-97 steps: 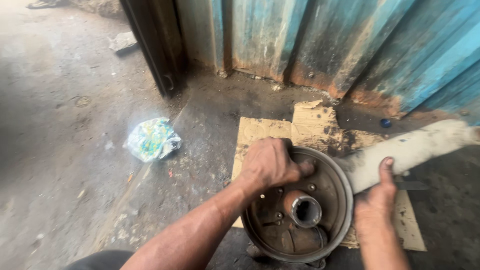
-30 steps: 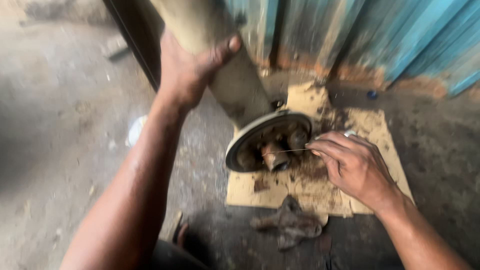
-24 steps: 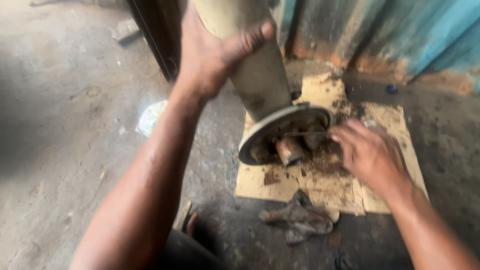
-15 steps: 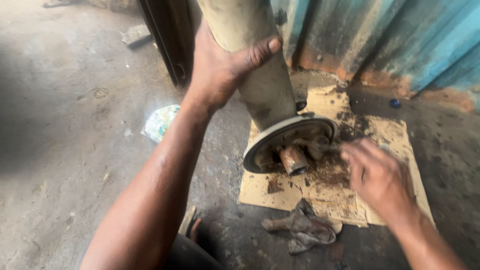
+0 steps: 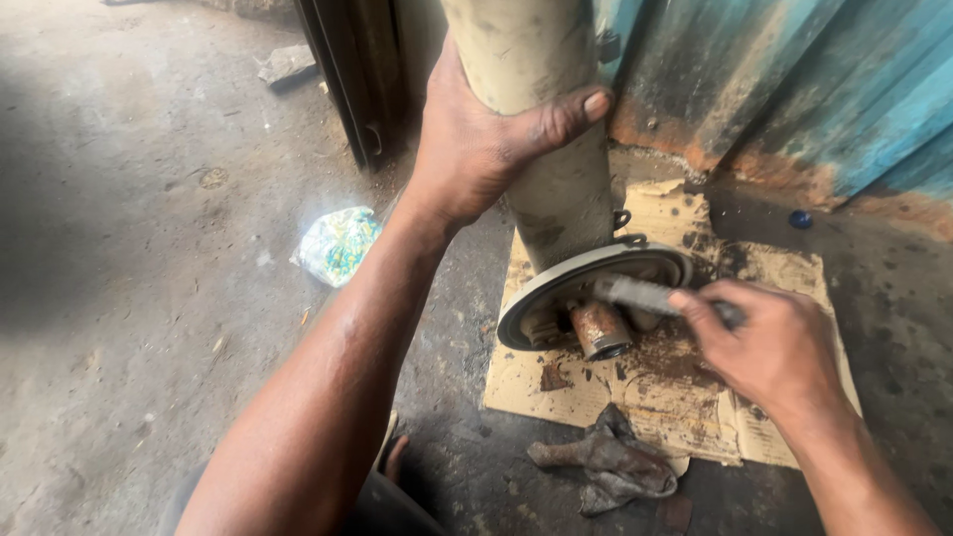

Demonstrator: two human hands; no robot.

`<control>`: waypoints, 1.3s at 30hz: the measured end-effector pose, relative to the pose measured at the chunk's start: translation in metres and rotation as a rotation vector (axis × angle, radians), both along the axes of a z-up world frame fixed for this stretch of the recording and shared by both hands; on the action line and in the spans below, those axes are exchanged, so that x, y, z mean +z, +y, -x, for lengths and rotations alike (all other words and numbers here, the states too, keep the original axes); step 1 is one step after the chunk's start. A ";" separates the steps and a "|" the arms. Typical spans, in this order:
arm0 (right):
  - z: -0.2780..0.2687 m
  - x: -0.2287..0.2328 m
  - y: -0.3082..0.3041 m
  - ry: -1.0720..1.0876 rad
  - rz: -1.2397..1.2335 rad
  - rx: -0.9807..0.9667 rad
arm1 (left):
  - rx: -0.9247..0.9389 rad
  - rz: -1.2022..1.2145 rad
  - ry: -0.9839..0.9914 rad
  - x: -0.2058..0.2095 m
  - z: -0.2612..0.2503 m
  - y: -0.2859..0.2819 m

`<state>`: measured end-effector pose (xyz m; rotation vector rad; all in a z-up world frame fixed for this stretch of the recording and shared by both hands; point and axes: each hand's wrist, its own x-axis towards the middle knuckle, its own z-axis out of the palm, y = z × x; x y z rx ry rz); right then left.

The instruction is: The person cleans and scrapes residue from a brake assembly and axle component by hand using a metal scraper and a cloth.

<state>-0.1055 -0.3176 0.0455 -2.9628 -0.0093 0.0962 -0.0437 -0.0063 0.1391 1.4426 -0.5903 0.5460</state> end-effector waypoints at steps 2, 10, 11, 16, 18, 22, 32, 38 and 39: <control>0.002 0.000 0.007 0.118 0.083 0.006 | -0.009 0.005 -0.019 0.001 0.001 -0.004; -0.015 -0.023 -0.003 -0.043 -0.051 0.179 | -0.002 -0.012 -0.009 0.002 0.000 -0.004; -0.018 -0.016 -0.006 -0.188 -0.062 0.293 | -0.012 0.007 -0.024 0.005 -0.005 -0.006; -0.020 -0.009 -0.021 0.011 -0.075 0.005 | -0.046 0.016 0.002 -0.002 -0.002 -0.003; -0.011 -0.025 -0.013 -0.158 -0.198 0.340 | -0.057 0.033 0.015 0.000 -0.001 -0.003; -0.014 -0.025 -0.021 -0.148 -0.304 0.137 | -0.020 -0.001 0.002 0.001 -0.004 -0.001; 0.031 -0.061 -0.021 -0.127 -0.330 0.095 | 0.020 0.039 0.058 0.000 0.000 0.003; 0.022 -0.075 -0.021 -0.049 -0.086 0.183 | 0.033 0.097 0.052 -0.001 -0.004 0.010; 0.029 -0.078 -0.017 -0.395 -0.176 0.402 | 0.044 0.096 0.048 -0.002 -0.005 0.012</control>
